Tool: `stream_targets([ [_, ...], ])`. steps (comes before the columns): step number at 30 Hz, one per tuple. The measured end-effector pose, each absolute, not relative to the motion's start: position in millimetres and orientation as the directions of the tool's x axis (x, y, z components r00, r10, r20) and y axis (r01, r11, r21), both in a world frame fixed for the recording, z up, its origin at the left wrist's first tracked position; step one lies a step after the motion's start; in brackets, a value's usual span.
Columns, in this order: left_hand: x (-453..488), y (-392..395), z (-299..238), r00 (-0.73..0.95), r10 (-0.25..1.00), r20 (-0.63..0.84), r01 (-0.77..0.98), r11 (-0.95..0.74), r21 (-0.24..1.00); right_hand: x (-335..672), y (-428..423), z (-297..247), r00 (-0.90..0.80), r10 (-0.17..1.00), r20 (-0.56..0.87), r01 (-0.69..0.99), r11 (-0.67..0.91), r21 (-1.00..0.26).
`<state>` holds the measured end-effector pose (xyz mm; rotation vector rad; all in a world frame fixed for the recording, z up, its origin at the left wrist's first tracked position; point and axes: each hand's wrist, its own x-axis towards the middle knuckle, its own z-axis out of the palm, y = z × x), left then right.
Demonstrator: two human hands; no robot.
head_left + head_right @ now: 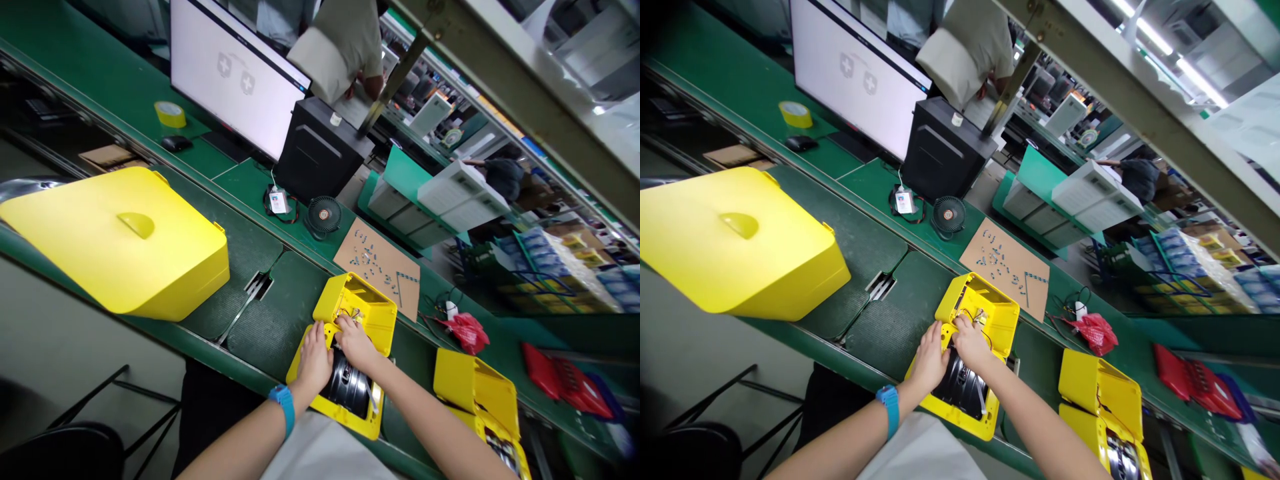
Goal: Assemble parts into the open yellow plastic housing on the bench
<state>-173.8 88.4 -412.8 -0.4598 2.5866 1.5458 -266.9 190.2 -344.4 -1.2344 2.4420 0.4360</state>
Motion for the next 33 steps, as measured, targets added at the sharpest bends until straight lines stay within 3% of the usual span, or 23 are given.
stream_targets([
  [10, -174.4, 85.4, -407.8, -0.948, -0.201, -0.248, -0.314, 0.453, 0.834, -264.3, 200.7, -347.1, -0.551, -0.691, -0.468, -0.794, 0.607, 0.038],
  [33, -174.4, 86.2, -408.0, -0.947, -0.197, -0.253, -0.319, 0.488, 0.812, -266.1, 200.9, -343.5, -0.544, -0.757, -0.361, -0.829, 0.551, 0.093],
])
